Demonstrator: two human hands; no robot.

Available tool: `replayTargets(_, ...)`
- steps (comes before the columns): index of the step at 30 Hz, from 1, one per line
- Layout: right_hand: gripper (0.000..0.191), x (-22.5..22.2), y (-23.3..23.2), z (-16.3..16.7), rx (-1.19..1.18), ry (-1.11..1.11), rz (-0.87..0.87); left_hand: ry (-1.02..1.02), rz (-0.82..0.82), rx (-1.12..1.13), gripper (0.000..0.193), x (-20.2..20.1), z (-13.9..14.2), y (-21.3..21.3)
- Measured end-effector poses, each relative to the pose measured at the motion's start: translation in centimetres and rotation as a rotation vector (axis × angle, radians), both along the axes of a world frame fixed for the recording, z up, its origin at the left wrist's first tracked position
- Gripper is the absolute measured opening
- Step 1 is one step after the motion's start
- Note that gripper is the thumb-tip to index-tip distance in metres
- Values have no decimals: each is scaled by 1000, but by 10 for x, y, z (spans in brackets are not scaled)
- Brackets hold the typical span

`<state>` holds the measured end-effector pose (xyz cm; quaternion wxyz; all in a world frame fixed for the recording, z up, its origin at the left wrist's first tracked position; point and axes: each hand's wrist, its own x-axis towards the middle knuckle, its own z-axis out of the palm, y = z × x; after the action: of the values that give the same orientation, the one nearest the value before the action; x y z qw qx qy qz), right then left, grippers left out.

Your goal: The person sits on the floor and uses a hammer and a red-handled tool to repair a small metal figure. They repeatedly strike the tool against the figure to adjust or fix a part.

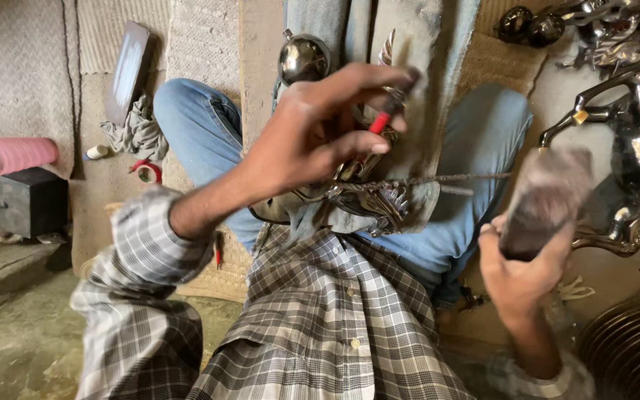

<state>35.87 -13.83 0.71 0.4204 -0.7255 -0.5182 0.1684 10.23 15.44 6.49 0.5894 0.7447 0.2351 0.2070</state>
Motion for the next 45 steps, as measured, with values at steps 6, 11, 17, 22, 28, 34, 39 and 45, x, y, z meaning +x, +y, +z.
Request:
replayTargets(6,86,51,49,42,-55,-418,248,-25,107,-293,57,-8,-8,-13)
replayTargets(11,80,69,71,74,-109,-312,271,-284,30,-103,49,-10,-10,-15)
replayTargets(17,37,70,92,100,-346,90,199,-154,5,-98,52,-8,-12,-15)
replayTargets(22,77,65,139,138,-512,-384,592,-215,51,95,54,-13,-11,-23)
replayTargets(28,86,53,185,148,-481,-355,618,-134,218,90,59,-13,-17,-42)
replayTargets(34,89,55,191,149,-418,-337,620,-173,240,-27,55,-14,-14,-49)
replayTargets(39,93,62,198,155,-578,-615,812,-249,267,-26,51,-15,-10,-53)
replayTargets(45,86,51,197,165,-445,-559,741,-295,304,-40,43,-16,-14,-58)
